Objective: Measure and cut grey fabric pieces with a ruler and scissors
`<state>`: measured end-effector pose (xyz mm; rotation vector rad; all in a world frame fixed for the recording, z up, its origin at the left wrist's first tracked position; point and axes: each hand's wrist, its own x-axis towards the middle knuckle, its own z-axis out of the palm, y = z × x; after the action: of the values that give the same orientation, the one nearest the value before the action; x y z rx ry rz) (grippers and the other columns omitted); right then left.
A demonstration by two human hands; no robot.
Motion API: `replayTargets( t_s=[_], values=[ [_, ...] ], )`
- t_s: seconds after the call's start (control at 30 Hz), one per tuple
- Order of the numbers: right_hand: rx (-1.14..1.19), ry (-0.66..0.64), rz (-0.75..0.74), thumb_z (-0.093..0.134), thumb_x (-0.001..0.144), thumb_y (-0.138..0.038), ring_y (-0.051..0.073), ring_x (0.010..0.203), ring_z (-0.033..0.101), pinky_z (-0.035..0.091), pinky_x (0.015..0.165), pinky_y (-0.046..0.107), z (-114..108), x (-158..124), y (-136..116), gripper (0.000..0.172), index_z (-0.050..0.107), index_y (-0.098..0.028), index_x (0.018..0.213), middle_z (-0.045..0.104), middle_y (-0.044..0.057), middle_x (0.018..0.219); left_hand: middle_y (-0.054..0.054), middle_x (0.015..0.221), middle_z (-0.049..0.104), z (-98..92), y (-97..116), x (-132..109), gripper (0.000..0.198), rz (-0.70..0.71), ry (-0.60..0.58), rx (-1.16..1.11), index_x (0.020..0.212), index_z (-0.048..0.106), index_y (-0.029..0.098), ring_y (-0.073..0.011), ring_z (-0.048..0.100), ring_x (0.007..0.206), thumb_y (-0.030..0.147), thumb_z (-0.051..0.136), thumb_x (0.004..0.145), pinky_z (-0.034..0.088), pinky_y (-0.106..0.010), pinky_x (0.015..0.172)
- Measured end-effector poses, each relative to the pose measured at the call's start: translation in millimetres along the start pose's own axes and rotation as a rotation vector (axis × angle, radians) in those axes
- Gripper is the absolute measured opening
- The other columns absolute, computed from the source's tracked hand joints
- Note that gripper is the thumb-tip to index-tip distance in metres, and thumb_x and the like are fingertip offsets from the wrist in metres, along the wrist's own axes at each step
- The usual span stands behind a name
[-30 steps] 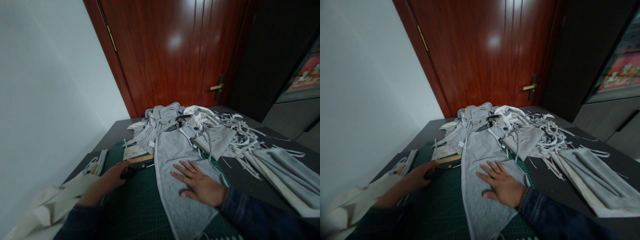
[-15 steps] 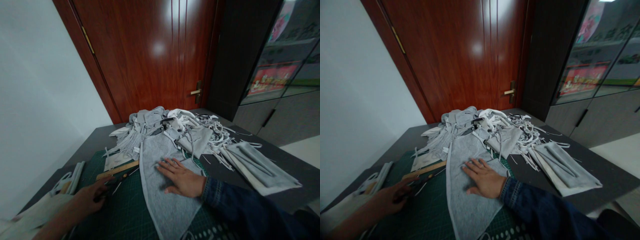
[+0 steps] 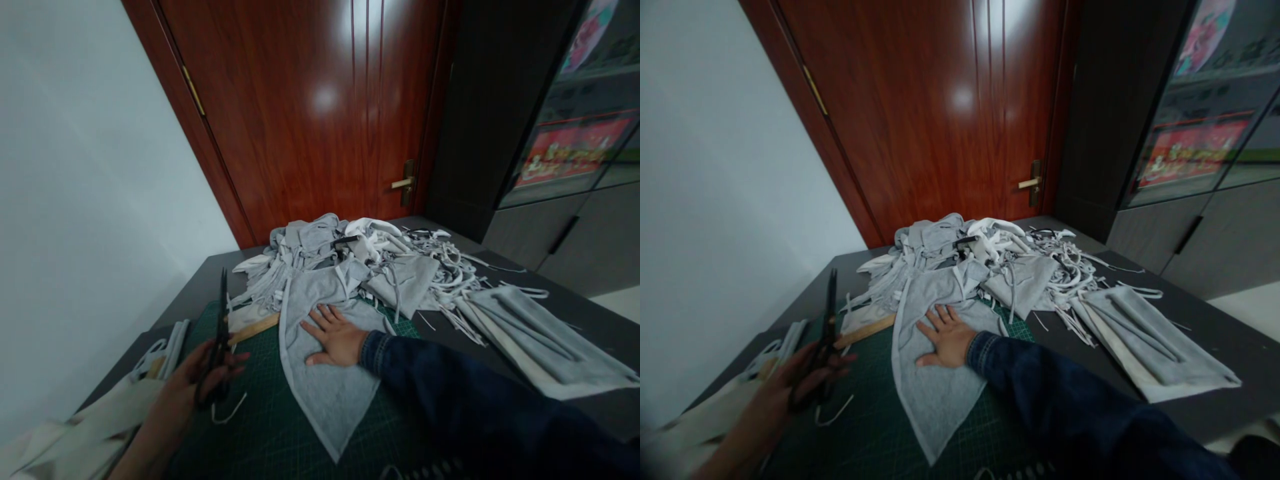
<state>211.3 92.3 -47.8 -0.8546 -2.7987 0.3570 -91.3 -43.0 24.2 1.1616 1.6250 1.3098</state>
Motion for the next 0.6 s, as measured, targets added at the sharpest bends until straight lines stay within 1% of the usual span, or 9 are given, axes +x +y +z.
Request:
replayTargets(
  t_s=[0.07,0.1,0.17,0.27,0.37,0.43,0.5,0.53,0.6],
  values=[
    [-0.013,-0.001,-0.020,0.049,0.094,-0.079,0.045,0.159,0.013,0.011,0.127,0.062,-2,11,4,0.096,0.030,-0.018,0.166,0.023,0.024,0.171,-0.012,0.113,0.078,20.0,0,-3,0.086,-0.047,-0.098,-0.041,0.131,0.059,0.023,-0.0353,0.075,0.106,0.060,0.091,0.061,0.062,-0.041,0.092],
    [-0.020,-0.001,-0.029,0.050,0.094,-0.079,0.044,0.159,0.015,0.013,0.127,0.062,-3,16,6,0.096,0.030,-0.018,0.166,0.023,0.023,0.171,-0.012,0.115,0.077,28.1,1,-4,0.086,-0.056,-0.146,-0.037,0.134,0.057,0.023,-0.0340,0.075,0.104,0.061,0.089,0.064,0.061,-0.040,0.091],
    [-0.031,-0.004,-0.052,0.053,0.094,-0.077,0.044,0.158,0.018,0.017,0.127,0.059,-7,20,10,0.094,0.032,-0.019,0.165,0.026,0.023,0.170,-0.011,0.110,0.075,40.1,2,-5,0.084,-0.029,-0.222,-0.013,0.135,0.055,0.022,-0.0297,0.074,0.096,0.062,0.086,0.068,0.060,-0.037,0.084],
    [-0.030,-0.011,-0.099,0.057,0.095,-0.073,0.042,0.157,0.024,0.021,0.127,0.057,-16,12,14,0.093,0.032,-0.017,0.165,0.028,0.023,0.170,-0.004,0.091,0.069,49.9,2,-8,0.079,0.018,-0.298,-0.004,0.135,0.056,0.023,-0.0199,0.066,0.075,0.062,0.083,0.072,0.054,-0.030,0.067],
    [0.022,0.018,-0.136,0.059,0.097,-0.067,0.039,0.159,0.021,0.018,0.129,0.055,-25,-17,16,0.093,0.027,-0.015,0.166,0.024,0.022,0.171,0.001,0.077,0.061,57.1,3,-16,0.062,-0.016,-0.414,0.068,0.127,0.061,0.022,-0.0140,0.055,0.062,0.062,0.076,0.081,0.046,-0.026,0.058],
    [0.057,0.018,-0.135,0.063,0.098,-0.057,0.034,0.161,0.016,0.017,0.130,0.051,-30,-44,16,0.089,0.027,-0.013,0.166,0.023,0.021,0.172,0.002,0.072,0.059,65.8,5,-19,0.053,-0.027,-0.557,0.138,0.115,0.065,0.020,-0.0133,0.053,0.059,0.062,0.073,0.084,0.044,-0.026,0.057],
    [0.080,-0.008,-0.108,0.064,0.099,-0.051,0.032,0.161,0.016,0.019,0.130,0.050,-32,-72,16,0.087,0.024,-0.016,0.167,0.024,0.018,0.172,0.000,0.075,0.064,80.1,7,-20,0.051,-0.022,-0.690,0.141,0.108,0.066,0.020,-0.0155,0.059,0.063,0.064,0.073,0.082,0.049,-0.028,0.061],
    [0.081,-0.014,-0.081,0.064,0.099,-0.051,0.032,0.162,0.014,0.018,0.130,0.052,-32,-85,16,0.086,0.023,-0.019,0.168,0.024,0.016,0.173,-0.002,0.079,0.067,89.0,9,-20,0.052,-0.031,-0.722,0.118,0.109,0.066,0.021,-0.0182,0.064,0.068,0.064,0.073,0.081,0.052,-0.030,0.066],
    [0.064,-0.017,0.008,0.060,0.101,-0.054,0.035,0.162,0.010,0.014,0.129,0.059,-32,-108,18,0.085,0.021,-0.021,0.168,0.022,0.015,0.173,-0.005,0.089,0.073,107.8,12,-20,0.057,-0.077,-0.707,0.066,0.118,0.064,0.022,-0.0253,0.072,0.085,0.061,0.075,0.079,0.058,-0.036,0.078]
  ],
)
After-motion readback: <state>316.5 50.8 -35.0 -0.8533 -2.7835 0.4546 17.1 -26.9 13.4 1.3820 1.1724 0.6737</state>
